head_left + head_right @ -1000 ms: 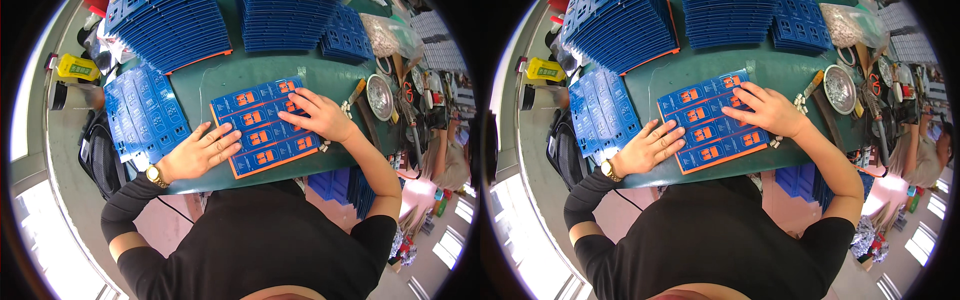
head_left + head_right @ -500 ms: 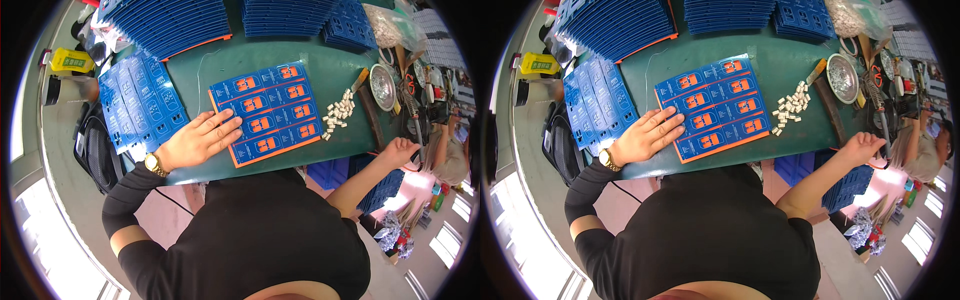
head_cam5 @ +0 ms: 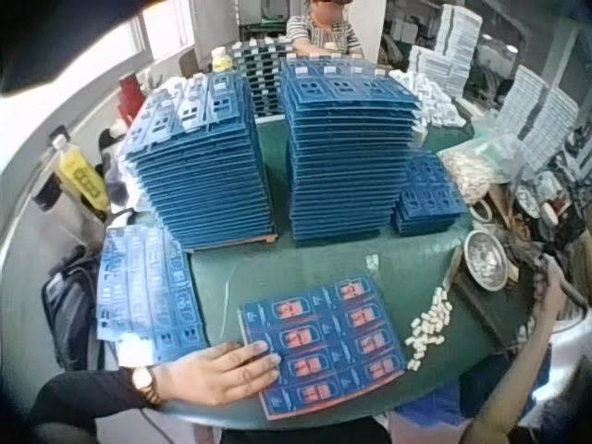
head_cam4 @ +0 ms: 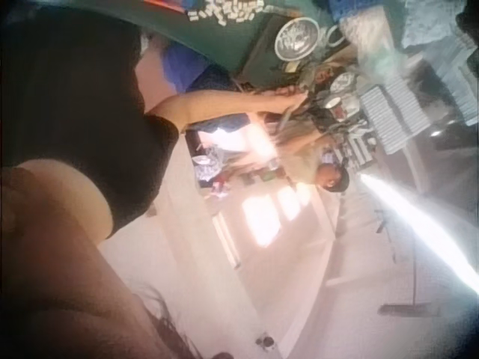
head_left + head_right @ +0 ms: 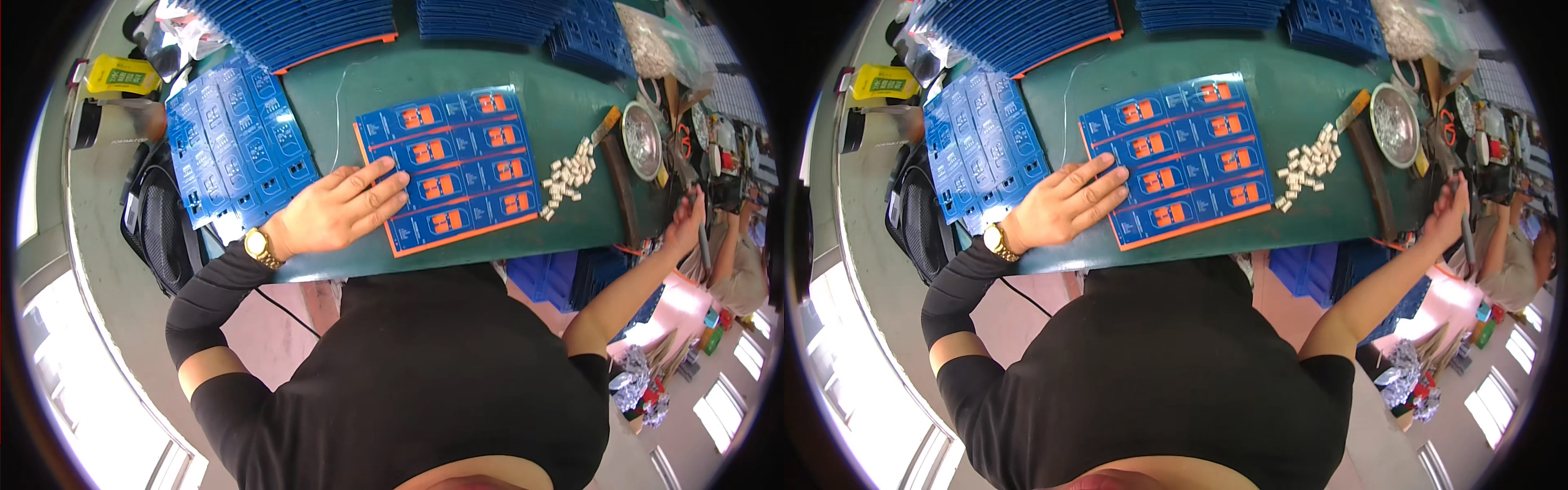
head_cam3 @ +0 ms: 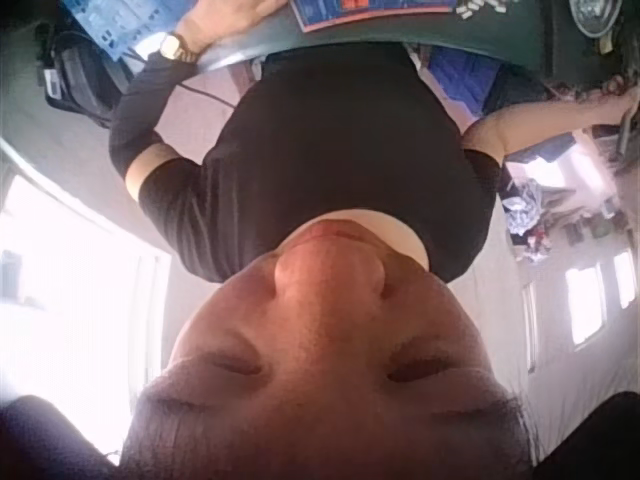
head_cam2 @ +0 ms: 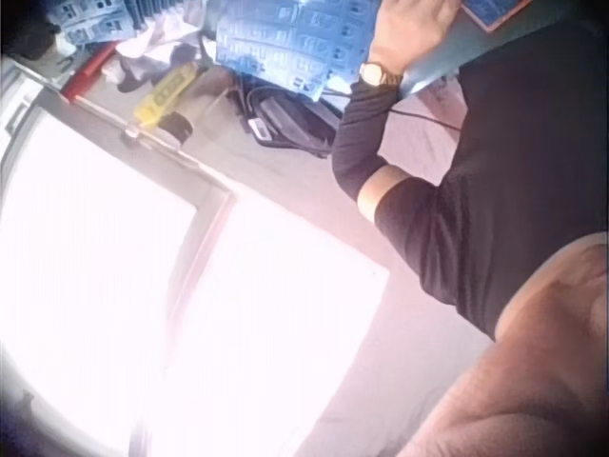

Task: The person solders electronic components onto a circuit board using a soldering iron and solder wire, bracing the circuit board in a jig at an industrial workstation.

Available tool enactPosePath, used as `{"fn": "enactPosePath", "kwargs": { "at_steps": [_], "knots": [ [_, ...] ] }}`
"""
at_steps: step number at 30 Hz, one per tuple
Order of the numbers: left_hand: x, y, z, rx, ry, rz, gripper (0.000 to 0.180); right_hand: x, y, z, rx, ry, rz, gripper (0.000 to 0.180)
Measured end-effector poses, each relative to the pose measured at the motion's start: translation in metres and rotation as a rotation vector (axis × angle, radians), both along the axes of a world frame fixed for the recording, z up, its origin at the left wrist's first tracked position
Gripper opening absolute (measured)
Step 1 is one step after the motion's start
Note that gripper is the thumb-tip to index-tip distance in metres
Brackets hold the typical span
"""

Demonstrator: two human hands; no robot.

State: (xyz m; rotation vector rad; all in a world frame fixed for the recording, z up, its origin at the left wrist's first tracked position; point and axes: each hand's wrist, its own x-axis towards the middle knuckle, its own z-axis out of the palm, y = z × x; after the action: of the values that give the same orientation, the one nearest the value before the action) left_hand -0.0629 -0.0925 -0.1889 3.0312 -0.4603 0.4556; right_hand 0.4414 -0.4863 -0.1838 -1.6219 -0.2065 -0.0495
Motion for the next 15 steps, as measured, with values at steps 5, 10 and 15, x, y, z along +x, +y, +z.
{"fn": "enactPosePath", "kwargs": {
  "at_steps": [5,10,15],
  "knots": [
    [0.006,0.001,0.016,-0.181,-0.045,0.185,0.040,-0.059,-0.041,0.034,0.112,-0.208,-0.240,0.034],
    [0.039,0.031,0.015,-0.252,-0.078,0.888,0.017,-0.152,0.019,0.026,0.360,-0.449,-0.370,0.031],
    [0.059,0.081,-0.009,-0.410,-0.016,0.897,0.010,-0.195,0.098,0.002,0.287,-0.251,-0.036,0.032]
  ]
}}
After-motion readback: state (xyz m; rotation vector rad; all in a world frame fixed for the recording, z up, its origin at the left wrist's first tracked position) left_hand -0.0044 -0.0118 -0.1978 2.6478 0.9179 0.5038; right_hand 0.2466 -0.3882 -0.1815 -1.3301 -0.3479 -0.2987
